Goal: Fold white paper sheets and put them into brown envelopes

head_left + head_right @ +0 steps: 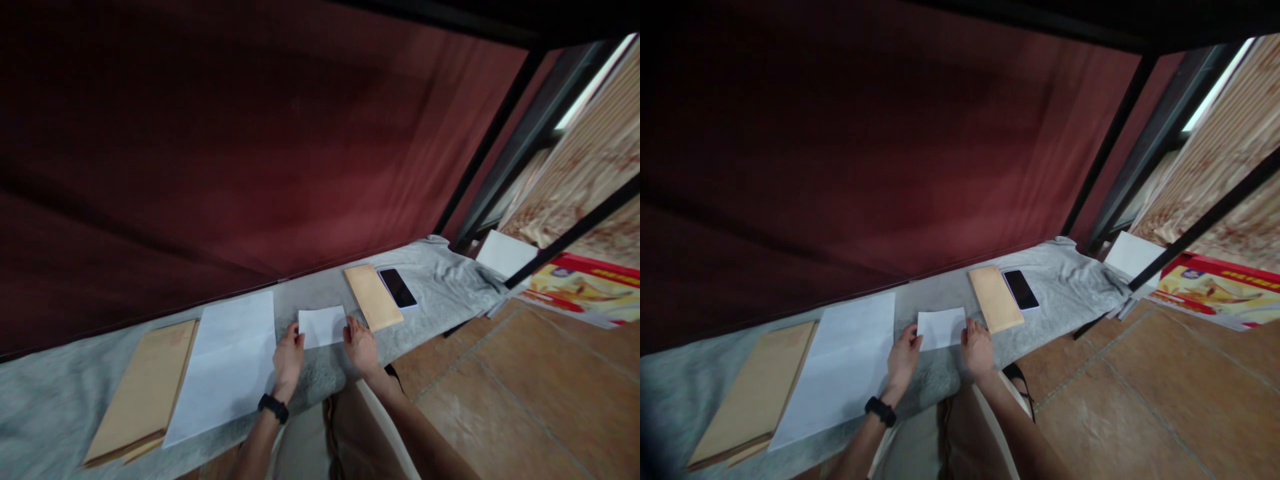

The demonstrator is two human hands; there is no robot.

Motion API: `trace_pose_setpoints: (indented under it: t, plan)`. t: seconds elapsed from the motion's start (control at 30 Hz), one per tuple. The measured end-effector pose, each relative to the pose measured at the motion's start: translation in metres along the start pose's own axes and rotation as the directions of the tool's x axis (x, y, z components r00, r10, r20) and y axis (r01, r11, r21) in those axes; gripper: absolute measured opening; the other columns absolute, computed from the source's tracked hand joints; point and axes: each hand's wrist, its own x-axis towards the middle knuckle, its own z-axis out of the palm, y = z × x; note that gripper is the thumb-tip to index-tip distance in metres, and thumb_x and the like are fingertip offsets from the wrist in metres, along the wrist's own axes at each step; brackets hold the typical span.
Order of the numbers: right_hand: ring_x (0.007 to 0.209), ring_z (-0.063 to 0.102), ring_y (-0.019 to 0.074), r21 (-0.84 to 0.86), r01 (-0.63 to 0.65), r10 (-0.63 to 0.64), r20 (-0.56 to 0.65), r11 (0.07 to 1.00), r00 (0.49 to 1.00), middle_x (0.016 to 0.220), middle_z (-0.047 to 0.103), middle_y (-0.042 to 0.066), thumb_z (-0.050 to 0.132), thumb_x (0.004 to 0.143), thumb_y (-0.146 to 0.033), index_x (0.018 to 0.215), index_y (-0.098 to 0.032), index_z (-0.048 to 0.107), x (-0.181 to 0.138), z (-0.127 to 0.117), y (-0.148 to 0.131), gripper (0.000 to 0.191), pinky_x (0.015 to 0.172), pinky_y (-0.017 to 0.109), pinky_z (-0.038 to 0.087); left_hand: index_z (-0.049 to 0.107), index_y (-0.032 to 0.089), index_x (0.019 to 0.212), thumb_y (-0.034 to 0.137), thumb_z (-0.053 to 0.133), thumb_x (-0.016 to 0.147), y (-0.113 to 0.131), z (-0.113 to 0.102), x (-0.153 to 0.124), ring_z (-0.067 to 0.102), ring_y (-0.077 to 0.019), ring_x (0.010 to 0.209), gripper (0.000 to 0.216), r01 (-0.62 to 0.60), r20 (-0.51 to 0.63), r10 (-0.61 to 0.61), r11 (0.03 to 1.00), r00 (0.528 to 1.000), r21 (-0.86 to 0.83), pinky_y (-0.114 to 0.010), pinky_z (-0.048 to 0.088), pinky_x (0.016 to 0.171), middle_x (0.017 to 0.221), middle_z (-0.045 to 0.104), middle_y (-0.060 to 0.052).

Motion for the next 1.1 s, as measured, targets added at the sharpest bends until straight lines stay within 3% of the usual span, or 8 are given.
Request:
trace_pose_setpoints:
  t: [0.17, 0.3, 0.53, 0.7, 0.97, 1.1]
  plan:
    - [0.094, 0.066, 0.0292, -0.118, -0.006, 0.015, 0.069, 0.993, 0.997, 0.102, 0.069, 0.015, 0.043, 0.097, -0.020, 0.125, -0.020, 0.059, -0.001, -0.005, -0.006, 0.032, 0.086, 0.040, 0.049, 0.052, 0.015, 0.136, 0.021, 0.044, 0.099, 0.003, 0.004, -0.006, 0.070, -0.0238, 0.098, 0.039, -0.053, -0.025, 0.055, 0.995, 0.998, 0.080, -0.032, 0.050, 0.080, 0.118, 0.071, -0.015]
    - [0.106, 0.061, 0.0337, -0.102, -0.007, 0.021, 0.137, 0.995, 0.990, 0.112, 0.063, 0.019, 0.042, 0.096, -0.016, 0.133, -0.016, 0.056, 0.001, -0.008, -0.013, 0.039, 0.095, 0.047, 0.046, 0.059, 0.018, 0.130, 0.019, 0.040, 0.099, 0.001, 0.007, -0.008, 0.069, -0.0234, 0.101, 0.036, -0.114, -0.025, 0.119, 0.980, 0.993, 0.164, -0.032, 0.052, 0.083, 0.120, 0.070, -0.014]
    - [0.137, 0.044, 0.0264, -0.013, 0.266, -0.263, 0.098, 0.964, 0.960, 0.148, 0.051, 0.014, 0.039, 0.102, -0.026, 0.144, -0.015, 0.049, 0.005, 0.012, -0.036, 0.044, 0.111, 0.045, 0.039, 0.062, 0.018, 0.128, 0.016, 0.041, 0.099, 0.003, 0.006, -0.008, 0.068, -0.0218, 0.105, 0.036, -0.150, -0.022, 0.158, 0.967, 0.987, 0.207, -0.031, 0.053, 0.087, 0.120, 0.069, -0.012]
    - [0.145, 0.036, 0.0275, -0.119, 0.247, -0.228, 0.155, 0.962, 0.961, 0.156, 0.042, 0.014, 0.039, 0.104, -0.038, 0.149, -0.013, 0.045, -0.001, 0.025, -0.034, 0.051, 0.117, 0.045, 0.031, 0.062, 0.018, 0.129, 0.015, 0.041, 0.099, 0.006, 0.005, -0.009, 0.068, -0.0218, 0.104, 0.037, -0.154, -0.014, 0.162, 0.957, 0.987, 0.246, -0.031, 0.053, 0.086, 0.120, 0.069, -0.012]
    - [0.146, 0.033, 0.0328, -0.188, 0.194, -0.177, 0.105, 0.963, 0.979, 0.161, 0.029, 0.016, 0.041, 0.103, -0.044, 0.153, -0.016, 0.039, -0.009, 0.027, -0.027, 0.057, 0.117, 0.052, 0.028, 0.063, 0.017, 0.127, 0.015, 0.039, 0.098, 0.006, 0.003, -0.013, 0.067, -0.0235, 0.101, 0.037, -0.168, -0.061, 0.194, 0.941, 0.979, 0.294, -0.034, 0.055, 0.084, 0.115, 0.070, -0.012]
    - [0.147, 0.032, 0.0342, -0.196, 0.178, -0.156, 0.121, 0.964, 0.980, 0.162, 0.028, 0.017, 0.042, 0.102, -0.044, 0.153, -0.017, 0.038, -0.010, 0.028, -0.028, 0.058, 0.116, 0.053, 0.029, 0.061, 0.014, 0.129, 0.016, 0.036, 0.098, 0.015, 0.015, -0.014, 0.059, -0.0275, 0.119, 0.040, -0.298, -0.130, 0.372, 0.873, 0.919, 0.385, -0.043, 0.047, 0.103, 0.129, 0.064, -0.015]
